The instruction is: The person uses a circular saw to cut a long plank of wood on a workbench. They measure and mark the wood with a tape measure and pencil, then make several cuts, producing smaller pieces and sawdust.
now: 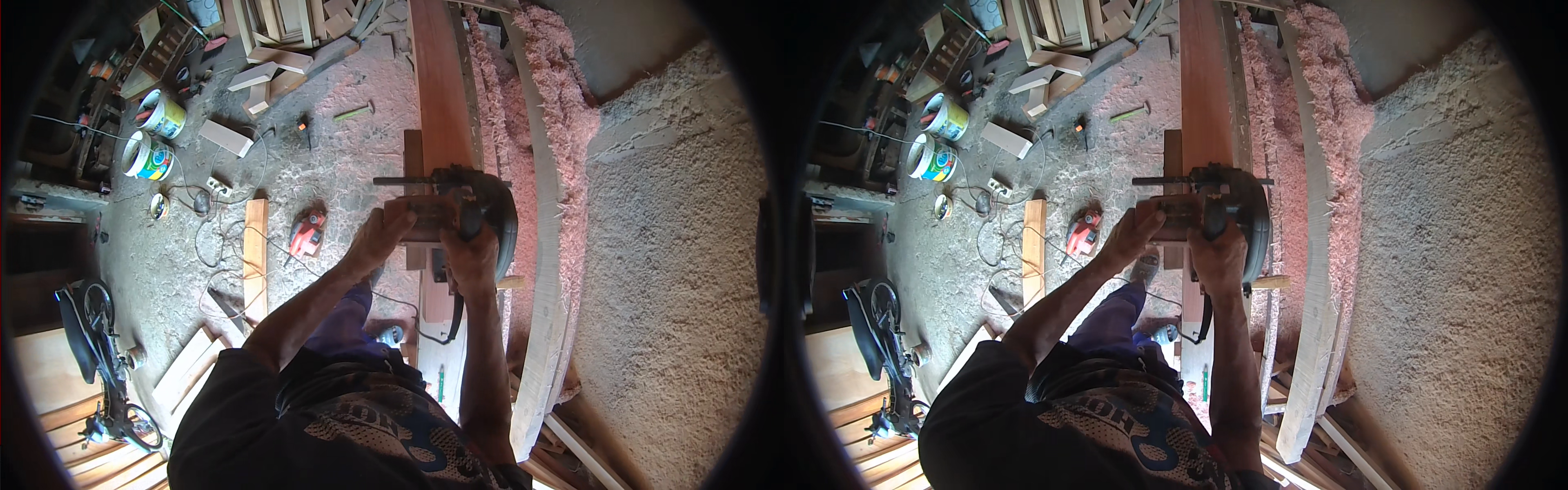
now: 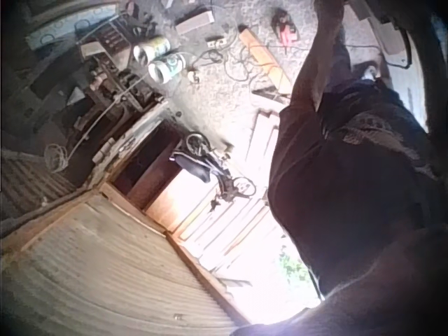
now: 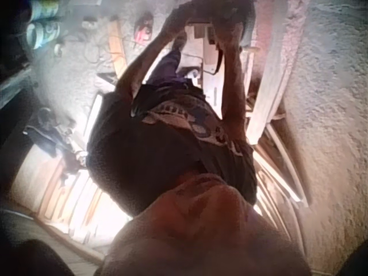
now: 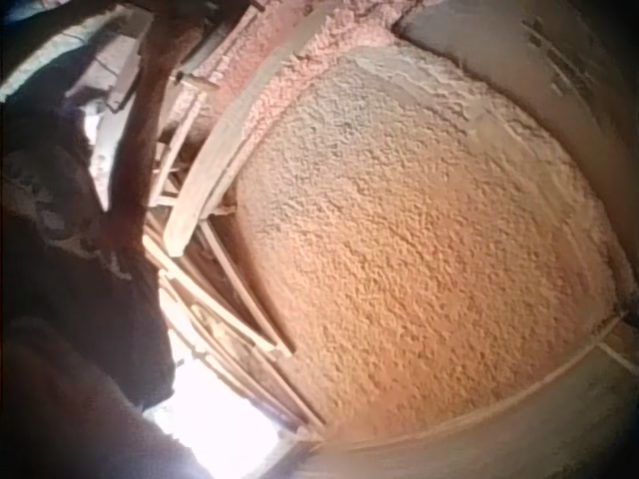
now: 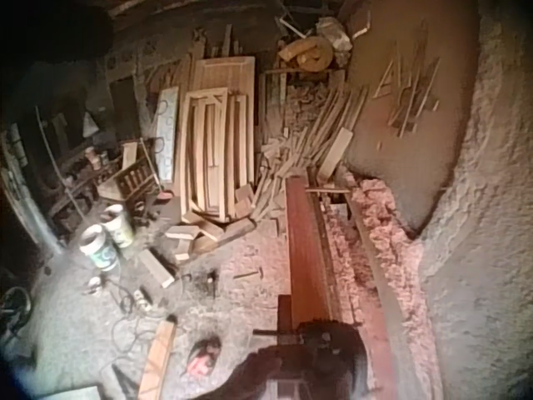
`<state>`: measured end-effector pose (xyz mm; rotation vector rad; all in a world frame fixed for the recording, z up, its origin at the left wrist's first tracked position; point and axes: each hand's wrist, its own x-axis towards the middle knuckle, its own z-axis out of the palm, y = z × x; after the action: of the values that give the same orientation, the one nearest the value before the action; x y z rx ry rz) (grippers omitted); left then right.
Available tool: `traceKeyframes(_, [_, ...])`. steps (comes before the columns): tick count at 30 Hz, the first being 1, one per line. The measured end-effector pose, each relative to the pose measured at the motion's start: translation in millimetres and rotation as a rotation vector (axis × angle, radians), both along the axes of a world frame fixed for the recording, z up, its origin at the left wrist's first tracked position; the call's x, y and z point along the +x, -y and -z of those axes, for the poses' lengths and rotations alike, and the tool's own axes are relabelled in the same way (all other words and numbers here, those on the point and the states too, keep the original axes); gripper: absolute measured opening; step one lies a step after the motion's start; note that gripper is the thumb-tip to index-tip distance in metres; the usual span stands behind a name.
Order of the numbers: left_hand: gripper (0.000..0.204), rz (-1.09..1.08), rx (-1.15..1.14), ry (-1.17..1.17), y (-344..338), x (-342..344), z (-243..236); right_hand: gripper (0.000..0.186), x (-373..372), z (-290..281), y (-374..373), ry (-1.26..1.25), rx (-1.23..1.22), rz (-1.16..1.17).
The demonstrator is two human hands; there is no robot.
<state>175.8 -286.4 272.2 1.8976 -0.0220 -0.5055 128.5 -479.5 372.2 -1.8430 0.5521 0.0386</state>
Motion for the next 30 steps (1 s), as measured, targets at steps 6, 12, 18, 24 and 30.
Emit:
traceKeyframes(6, [0.06,-0.061,-0.018,0.038,8.3,15.4,20.3,0.029,14.0,10.3,3.9,0.052,-0.025,-0.008])
traceKeyframes(12, [0.058,-0.043,-0.124,0.051,14.3,32.2,14.7,0.029,30.6,27.1,9.6,0.097,-0.113,-0.006])
traceKeyframes(18, [0.085,0.011,-0.112,-0.068,15.0,45.3,-23.9,0.028,45.6,26.7,11.9,0.103,-0.065,-0.008])
traceKeyframes(24, [0.081,-0.132,0.067,-0.017,18.4,61.1,22.1,0.02,56.9,20.4,7.1,0.122,0.052,-0.034])
traceKeyframes(30, [0.116,-0.095,-0.008,-0.13,17.3,66.9,-3.0,0.01,63.7,13.7,6.1,0.139,0.27,-0.054])
